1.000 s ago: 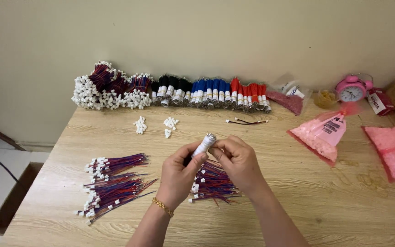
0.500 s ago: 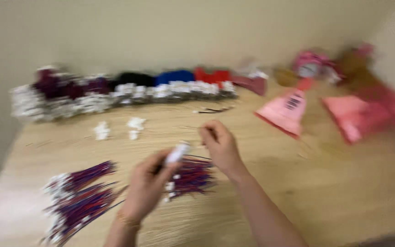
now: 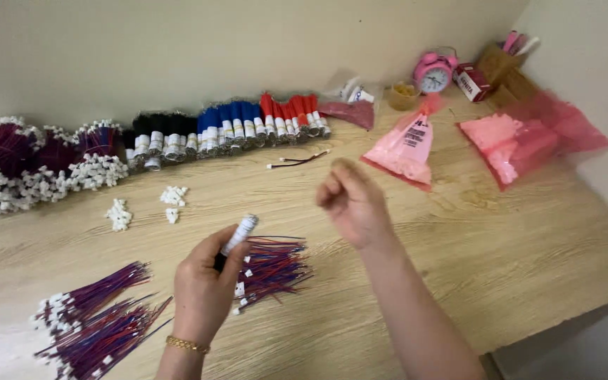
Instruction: The person repeatedly picks small white plastic connectors and inserts them onto the ends of short colored wires. They place the finished units into a growing pile on the table. The person also briefly handles a roll of black wire before returning to the connector assembly.
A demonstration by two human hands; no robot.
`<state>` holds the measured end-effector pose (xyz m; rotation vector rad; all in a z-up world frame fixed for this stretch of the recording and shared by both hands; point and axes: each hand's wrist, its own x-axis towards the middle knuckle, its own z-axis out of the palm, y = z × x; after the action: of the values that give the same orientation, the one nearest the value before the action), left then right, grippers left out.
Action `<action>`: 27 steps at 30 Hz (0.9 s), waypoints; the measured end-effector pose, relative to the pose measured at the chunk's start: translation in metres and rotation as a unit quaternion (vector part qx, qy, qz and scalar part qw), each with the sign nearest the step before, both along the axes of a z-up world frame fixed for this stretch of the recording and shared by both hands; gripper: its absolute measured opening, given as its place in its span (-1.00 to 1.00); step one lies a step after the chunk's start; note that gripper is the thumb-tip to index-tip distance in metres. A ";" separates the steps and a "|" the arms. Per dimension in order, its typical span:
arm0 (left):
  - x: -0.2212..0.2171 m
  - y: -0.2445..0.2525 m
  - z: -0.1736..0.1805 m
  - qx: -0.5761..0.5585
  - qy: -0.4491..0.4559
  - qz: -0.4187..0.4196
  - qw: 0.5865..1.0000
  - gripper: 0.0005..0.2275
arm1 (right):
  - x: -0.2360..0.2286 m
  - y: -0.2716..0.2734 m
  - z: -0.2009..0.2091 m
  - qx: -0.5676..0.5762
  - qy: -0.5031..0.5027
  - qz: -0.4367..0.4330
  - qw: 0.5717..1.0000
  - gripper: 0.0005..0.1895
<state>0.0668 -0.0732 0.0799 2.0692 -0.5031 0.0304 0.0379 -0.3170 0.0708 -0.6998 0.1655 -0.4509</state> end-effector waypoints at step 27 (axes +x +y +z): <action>0.011 -0.017 -0.003 -0.269 0.231 -0.138 0.925 -0.62 | -0.001 0.066 0.013 -0.361 0.078 0.128 0.920 -0.48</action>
<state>0.0782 -0.0904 0.0774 1.3891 -0.4248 -0.4322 0.0372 -0.2515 0.0835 -1.4689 0.0500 -0.1909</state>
